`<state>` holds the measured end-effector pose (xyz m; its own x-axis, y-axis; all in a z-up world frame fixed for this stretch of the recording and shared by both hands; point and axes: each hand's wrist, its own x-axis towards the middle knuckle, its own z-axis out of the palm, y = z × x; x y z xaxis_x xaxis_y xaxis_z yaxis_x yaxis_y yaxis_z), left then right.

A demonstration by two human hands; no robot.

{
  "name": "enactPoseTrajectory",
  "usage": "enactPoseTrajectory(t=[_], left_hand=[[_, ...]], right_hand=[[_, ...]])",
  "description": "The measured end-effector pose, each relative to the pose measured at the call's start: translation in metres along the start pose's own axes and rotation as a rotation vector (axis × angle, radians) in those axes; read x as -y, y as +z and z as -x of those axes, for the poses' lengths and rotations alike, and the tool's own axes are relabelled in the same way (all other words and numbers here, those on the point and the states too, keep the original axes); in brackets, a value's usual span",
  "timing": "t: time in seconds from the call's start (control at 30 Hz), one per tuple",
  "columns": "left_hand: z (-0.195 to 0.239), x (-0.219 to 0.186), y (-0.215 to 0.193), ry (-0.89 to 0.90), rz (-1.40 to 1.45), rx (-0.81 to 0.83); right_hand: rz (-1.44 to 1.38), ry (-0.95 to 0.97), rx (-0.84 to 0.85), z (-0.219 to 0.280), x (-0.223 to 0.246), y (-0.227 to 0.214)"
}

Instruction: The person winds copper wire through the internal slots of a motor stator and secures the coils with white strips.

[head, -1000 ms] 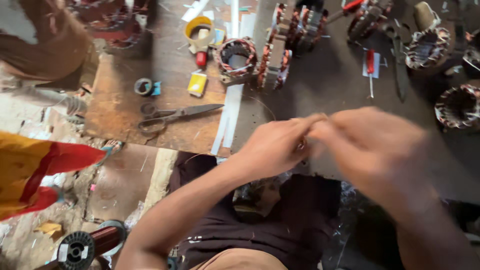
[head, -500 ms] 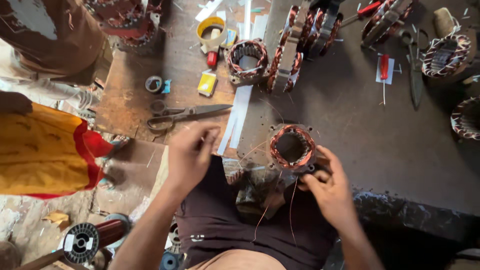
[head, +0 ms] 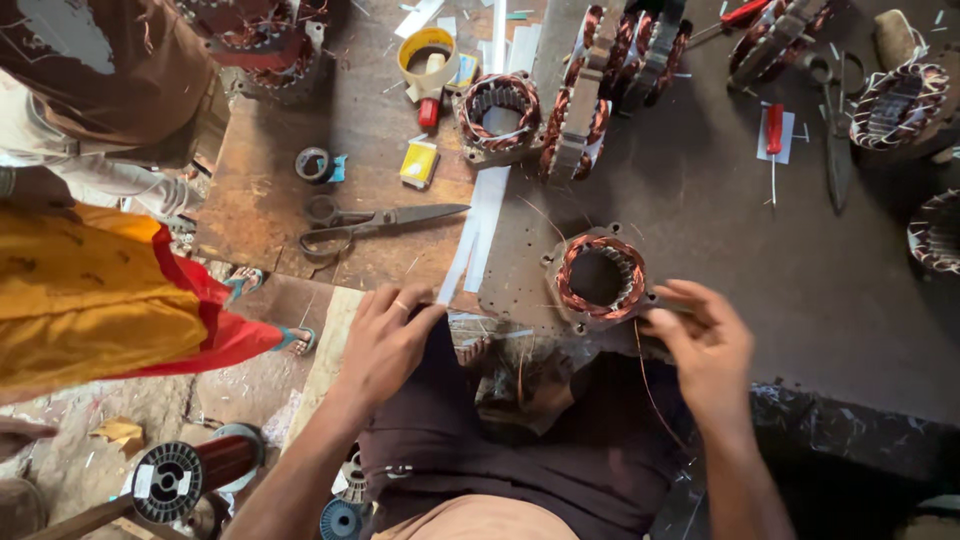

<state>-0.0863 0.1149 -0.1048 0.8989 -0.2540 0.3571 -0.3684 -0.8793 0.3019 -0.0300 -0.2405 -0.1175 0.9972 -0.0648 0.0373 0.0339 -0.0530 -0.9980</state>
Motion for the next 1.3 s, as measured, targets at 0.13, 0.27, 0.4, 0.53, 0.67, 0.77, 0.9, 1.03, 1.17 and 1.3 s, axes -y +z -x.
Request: enactPoseTrajectory(t=[0.13,0.27,0.4,0.53,0.67,0.77,0.9,1.03,1.17,1.3], left_hand=[[0.004,-0.036,-0.056,-0.127,0.857,0.288],[-0.023,-0.096,-0.074,0.143,0.861,0.178],[-0.046,-0.121,-0.069,0.162,0.866,0.186],[-0.048,-0.105,-0.055,0.160,0.712,-0.004],[-0.071,-0.029,-0.031,-0.550,1.066,-0.471],[-0.080,0.005,-0.015,-0.798,1.265,-0.676],[-0.068,-0.041,0.006,-0.443,0.847,-0.294],[-0.100,-0.068,0.004,0.009,0.457,0.003],[-0.130,-0.083,0.006,0.051,0.367,0.251],[-0.150,-0.084,0.009,0.049,0.333,0.382]], right_hand=[[0.091,-0.330,-0.269,0.047,0.023,-0.021],[0.199,-0.260,0.042,0.092,0.056,-0.004],[0.228,-0.474,0.382,0.086,0.084,0.024],[0.330,-0.368,0.297,0.079,0.098,-0.013],[0.469,-0.247,-0.200,0.063,0.104,-0.056],[0.573,-0.135,-0.208,0.040,0.093,-0.059],[0.372,-0.259,-0.204,0.027,0.069,-0.047],[0.609,-0.458,-0.488,-0.001,0.070,-0.057],[0.646,-0.522,-0.574,-0.012,0.096,-0.066],[0.698,-0.450,-0.103,0.001,0.101,-0.032]])
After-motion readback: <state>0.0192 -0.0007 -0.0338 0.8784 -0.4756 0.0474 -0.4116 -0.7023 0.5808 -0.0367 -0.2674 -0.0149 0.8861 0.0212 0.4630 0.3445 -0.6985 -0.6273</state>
